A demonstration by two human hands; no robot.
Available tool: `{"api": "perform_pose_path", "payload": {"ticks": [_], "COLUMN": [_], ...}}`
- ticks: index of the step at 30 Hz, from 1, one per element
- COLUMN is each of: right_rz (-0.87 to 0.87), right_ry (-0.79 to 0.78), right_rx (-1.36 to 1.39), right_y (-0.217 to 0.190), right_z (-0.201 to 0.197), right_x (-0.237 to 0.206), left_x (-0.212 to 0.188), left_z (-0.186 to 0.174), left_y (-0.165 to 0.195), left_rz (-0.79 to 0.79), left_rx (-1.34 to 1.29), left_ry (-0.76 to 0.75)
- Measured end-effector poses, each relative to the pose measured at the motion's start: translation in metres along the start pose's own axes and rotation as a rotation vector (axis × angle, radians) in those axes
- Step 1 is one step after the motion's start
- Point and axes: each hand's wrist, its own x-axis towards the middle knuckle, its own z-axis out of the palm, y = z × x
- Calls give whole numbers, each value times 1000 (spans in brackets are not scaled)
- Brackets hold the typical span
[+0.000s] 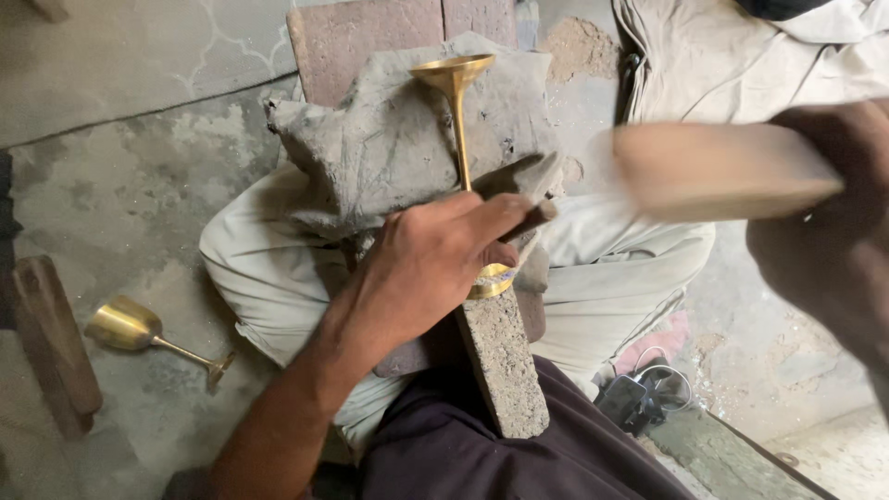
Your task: The person sits on the floor and shapes a brass goblet-like object held against a brick support, holding a punch against the metal and striking it repeatedly with a wooden mallet, repositioning the punch and rotating the object between strikes.
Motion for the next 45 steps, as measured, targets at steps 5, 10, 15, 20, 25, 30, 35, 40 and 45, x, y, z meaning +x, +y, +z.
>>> {"api": "perform_pose_path", "payload": {"ticks": [5,10,15,20,25,30,35,40,45], "right_rz": [148,-50,264,76,268,914,563,376,244], "right_ry": [17,137,169,119,71,-478,-361,92,-46], "right_rx": [157,33,509,-135,-234,116,228,640,589], "right_y": [3,5,1,4,0,-17,-46,-100,-129], "right_z": [18,35,36,38,64,108,122,101,93], "right_x": [-35,-47,-61,-74,-108,-150,-157,-99,-24], "left_x": [18,27,25,18,-3,-49,-79,-90,-97], "left_z": [-9,-15,-18,-18,-21,-15,14,31,35], "left_y": [-1,1,2,3,3,11,18,14,10], "left_rz": [15,50,31,60,58,-164,-452,-437,-444], "left_rx": [59,37,49,59,24,-180,-216,-107,-131], "left_ry": [-251,-276,-289,-221,-31,414,410,359,373]}}
